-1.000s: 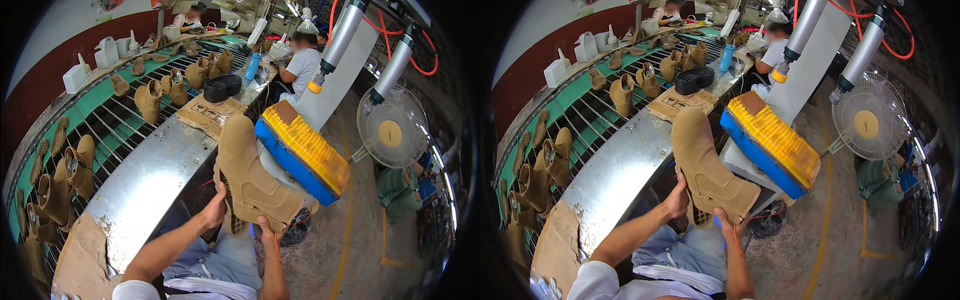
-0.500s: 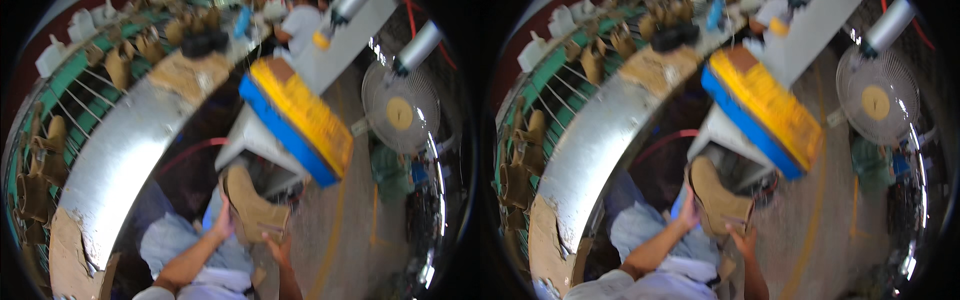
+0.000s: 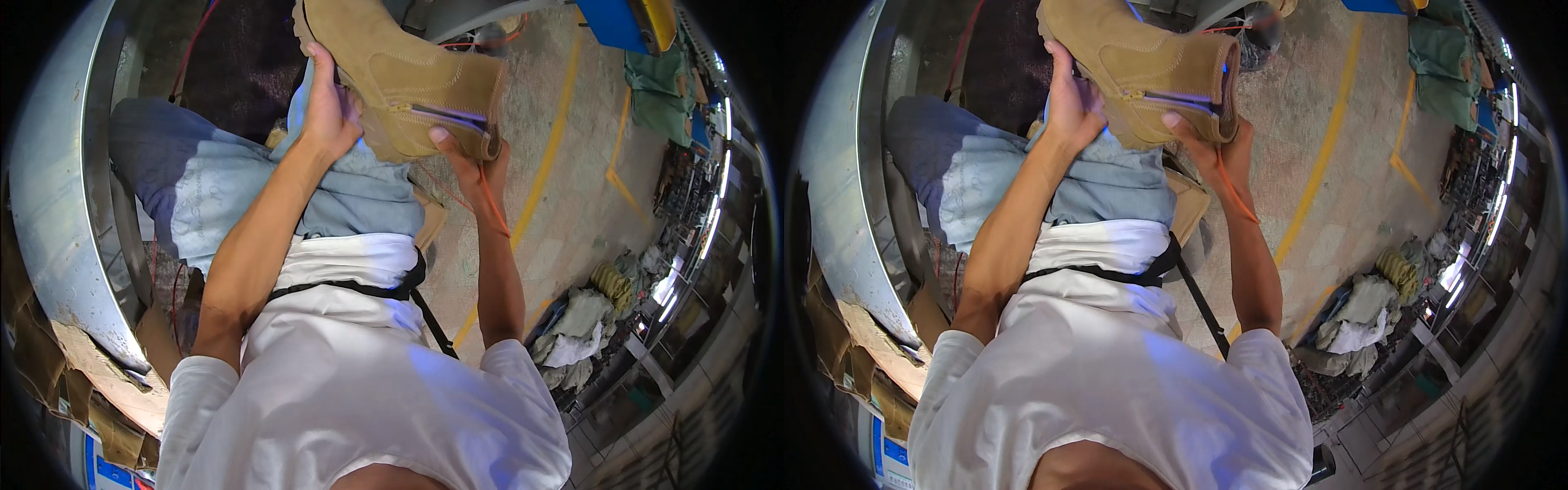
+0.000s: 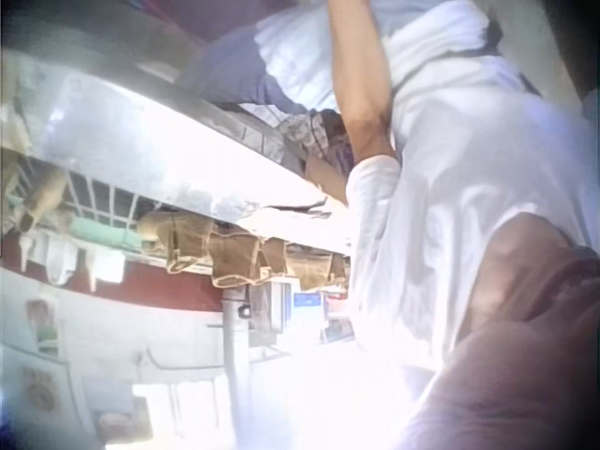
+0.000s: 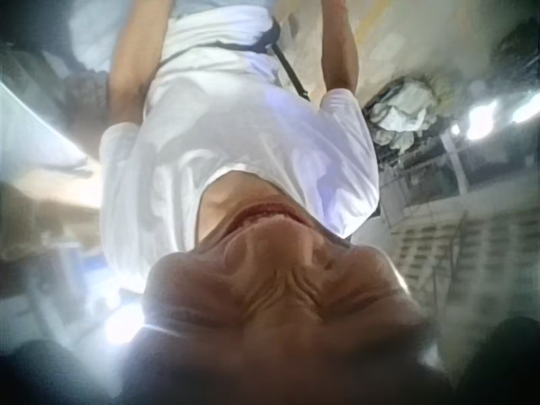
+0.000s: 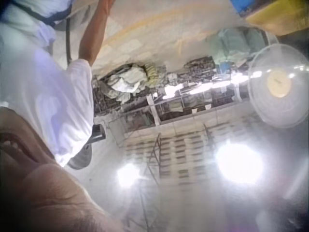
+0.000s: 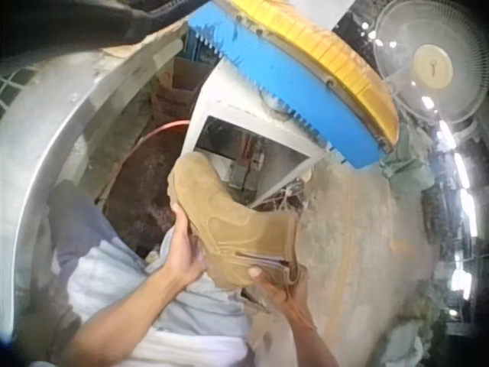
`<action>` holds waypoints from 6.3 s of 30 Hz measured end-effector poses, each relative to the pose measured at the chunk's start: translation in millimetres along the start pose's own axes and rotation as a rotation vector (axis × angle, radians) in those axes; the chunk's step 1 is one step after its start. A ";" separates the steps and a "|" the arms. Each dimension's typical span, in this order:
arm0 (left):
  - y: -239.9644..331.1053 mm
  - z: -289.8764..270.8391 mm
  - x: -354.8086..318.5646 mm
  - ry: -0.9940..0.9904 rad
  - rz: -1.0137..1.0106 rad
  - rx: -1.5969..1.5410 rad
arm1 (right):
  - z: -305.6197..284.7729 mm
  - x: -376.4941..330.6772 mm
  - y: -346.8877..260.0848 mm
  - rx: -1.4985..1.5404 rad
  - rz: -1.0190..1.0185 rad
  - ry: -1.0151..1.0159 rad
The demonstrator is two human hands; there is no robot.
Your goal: The person picks up a boot from a conveyor belt, places it on a yellow stand, and uses a handheld applicator to trace the seam between the upper and the sole.
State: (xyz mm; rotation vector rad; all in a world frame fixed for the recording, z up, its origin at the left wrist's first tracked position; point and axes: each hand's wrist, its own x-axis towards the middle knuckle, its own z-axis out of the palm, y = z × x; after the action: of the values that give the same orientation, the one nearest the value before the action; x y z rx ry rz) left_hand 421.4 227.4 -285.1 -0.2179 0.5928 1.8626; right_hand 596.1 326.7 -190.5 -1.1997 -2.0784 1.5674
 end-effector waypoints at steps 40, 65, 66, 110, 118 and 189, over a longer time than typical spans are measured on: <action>104.0 82.4 -82.0 0.011 0.524 0.732 | 11.9 -75.0 84.8 -0.305 -0.010 -0.280; 244.0 212.7 1.9 -0.140 0.900 0.975 | -84.4 69.6 -133.4 0.025 -0.797 0.147; 265.6 245.0 20.6 -0.277 1.001 1.040 | -93.2 88.7 -160.6 -0.080 -0.814 0.217; 345.2 313.9 166.0 -0.269 0.653 1.437 | -131.3 215.7 -182.3 -0.079 -0.806 0.221; 364.9 309.2 153.4 -0.238 0.626 1.407 | -125.5 197.0 -208.4 0.058 -0.581 0.073; 58.3 166.1 -3.6 -0.675 1.957 1.657 | -45.1 24.4 -196.0 -0.610 -1.323 0.605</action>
State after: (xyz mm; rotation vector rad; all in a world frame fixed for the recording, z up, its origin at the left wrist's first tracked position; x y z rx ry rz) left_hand 391.1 291.9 -124.1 2.7342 1.8602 1.8241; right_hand 522.6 361.2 -4.9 -0.1200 -2.0893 -0.0239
